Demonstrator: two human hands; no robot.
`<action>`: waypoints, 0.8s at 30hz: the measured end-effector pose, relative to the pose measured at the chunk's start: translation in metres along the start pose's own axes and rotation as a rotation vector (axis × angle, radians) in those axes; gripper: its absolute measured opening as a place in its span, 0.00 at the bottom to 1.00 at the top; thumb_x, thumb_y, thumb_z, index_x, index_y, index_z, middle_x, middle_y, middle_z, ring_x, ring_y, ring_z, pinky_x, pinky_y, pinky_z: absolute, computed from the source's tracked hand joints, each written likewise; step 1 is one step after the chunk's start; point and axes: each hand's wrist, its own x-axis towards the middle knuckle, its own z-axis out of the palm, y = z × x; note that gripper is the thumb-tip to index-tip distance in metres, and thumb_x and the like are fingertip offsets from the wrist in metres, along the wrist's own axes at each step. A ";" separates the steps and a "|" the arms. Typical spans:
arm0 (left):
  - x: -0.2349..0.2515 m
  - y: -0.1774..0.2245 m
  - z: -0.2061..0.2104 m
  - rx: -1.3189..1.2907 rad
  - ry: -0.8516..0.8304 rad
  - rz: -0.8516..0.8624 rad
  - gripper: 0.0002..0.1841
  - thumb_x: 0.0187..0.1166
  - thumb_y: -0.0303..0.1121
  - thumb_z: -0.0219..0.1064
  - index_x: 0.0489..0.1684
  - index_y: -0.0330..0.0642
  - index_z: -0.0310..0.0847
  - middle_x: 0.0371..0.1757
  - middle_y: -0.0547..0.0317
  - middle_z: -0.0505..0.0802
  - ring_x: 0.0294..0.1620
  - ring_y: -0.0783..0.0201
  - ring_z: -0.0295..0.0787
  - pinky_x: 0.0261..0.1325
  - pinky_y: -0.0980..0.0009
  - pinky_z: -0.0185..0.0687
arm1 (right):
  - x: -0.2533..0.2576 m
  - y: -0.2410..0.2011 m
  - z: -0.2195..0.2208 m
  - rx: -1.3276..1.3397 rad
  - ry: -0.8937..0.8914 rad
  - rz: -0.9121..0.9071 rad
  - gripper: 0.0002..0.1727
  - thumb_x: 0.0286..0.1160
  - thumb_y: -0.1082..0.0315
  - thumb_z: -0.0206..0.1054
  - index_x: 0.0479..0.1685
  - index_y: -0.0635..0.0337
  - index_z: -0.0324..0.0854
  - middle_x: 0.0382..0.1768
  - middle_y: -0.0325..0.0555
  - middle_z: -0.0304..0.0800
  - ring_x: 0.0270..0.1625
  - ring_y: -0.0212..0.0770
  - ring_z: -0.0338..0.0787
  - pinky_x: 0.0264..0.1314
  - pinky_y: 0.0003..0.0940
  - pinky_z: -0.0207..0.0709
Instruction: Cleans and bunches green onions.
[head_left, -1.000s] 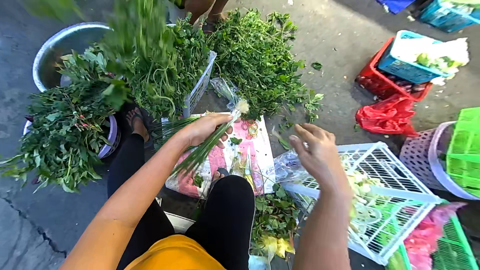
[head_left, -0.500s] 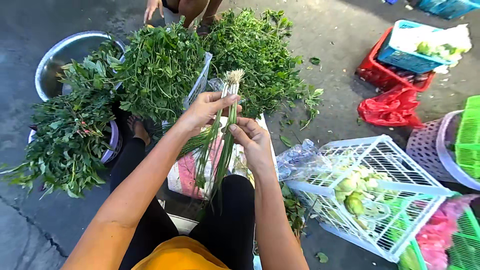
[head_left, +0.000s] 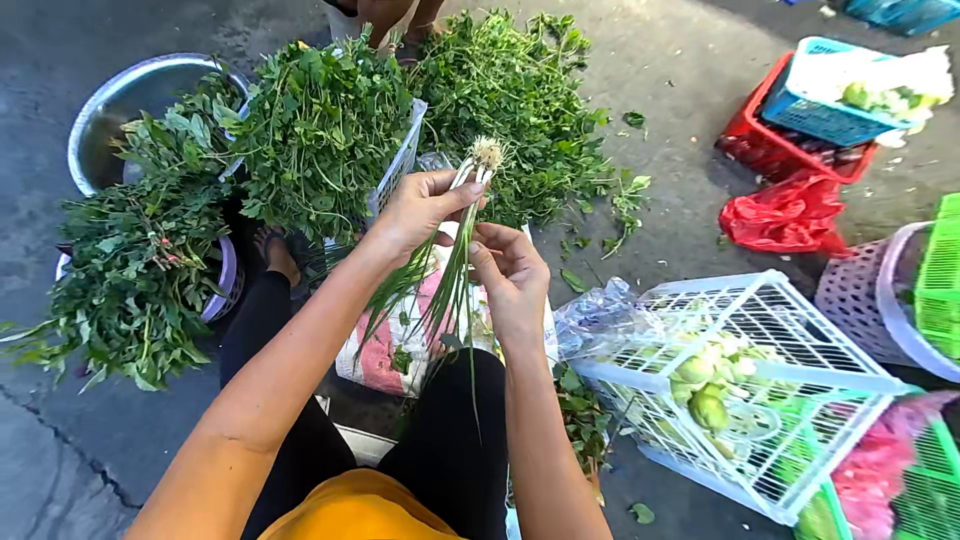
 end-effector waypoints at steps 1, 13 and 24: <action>0.000 0.000 0.001 0.013 0.011 0.003 0.12 0.88 0.33 0.62 0.57 0.36 0.87 0.45 0.54 0.95 0.38 0.67 0.91 0.30 0.74 0.85 | 0.000 0.001 0.002 -0.056 0.035 -0.082 0.14 0.79 0.66 0.71 0.61 0.57 0.83 0.53 0.41 0.91 0.46 0.31 0.93 0.44 0.27 0.89; -0.002 -0.008 0.013 -0.053 0.154 0.020 0.11 0.88 0.30 0.62 0.57 0.31 0.83 0.44 0.48 0.94 0.37 0.61 0.95 0.38 0.66 0.94 | -0.001 0.007 0.015 -0.491 0.230 -0.292 0.07 0.75 0.66 0.74 0.45 0.58 0.91 0.41 0.45 0.92 0.34 0.31 0.89 0.33 0.25 0.81; 0.000 -0.022 -0.001 0.229 0.022 0.097 0.13 0.90 0.37 0.61 0.60 0.37 0.81 0.42 0.54 0.93 0.40 0.63 0.93 0.44 0.64 0.92 | 0.005 -0.002 -0.005 0.063 -0.106 0.202 0.08 0.87 0.70 0.61 0.49 0.59 0.86 0.40 0.40 0.95 0.37 0.32 0.92 0.37 0.25 0.84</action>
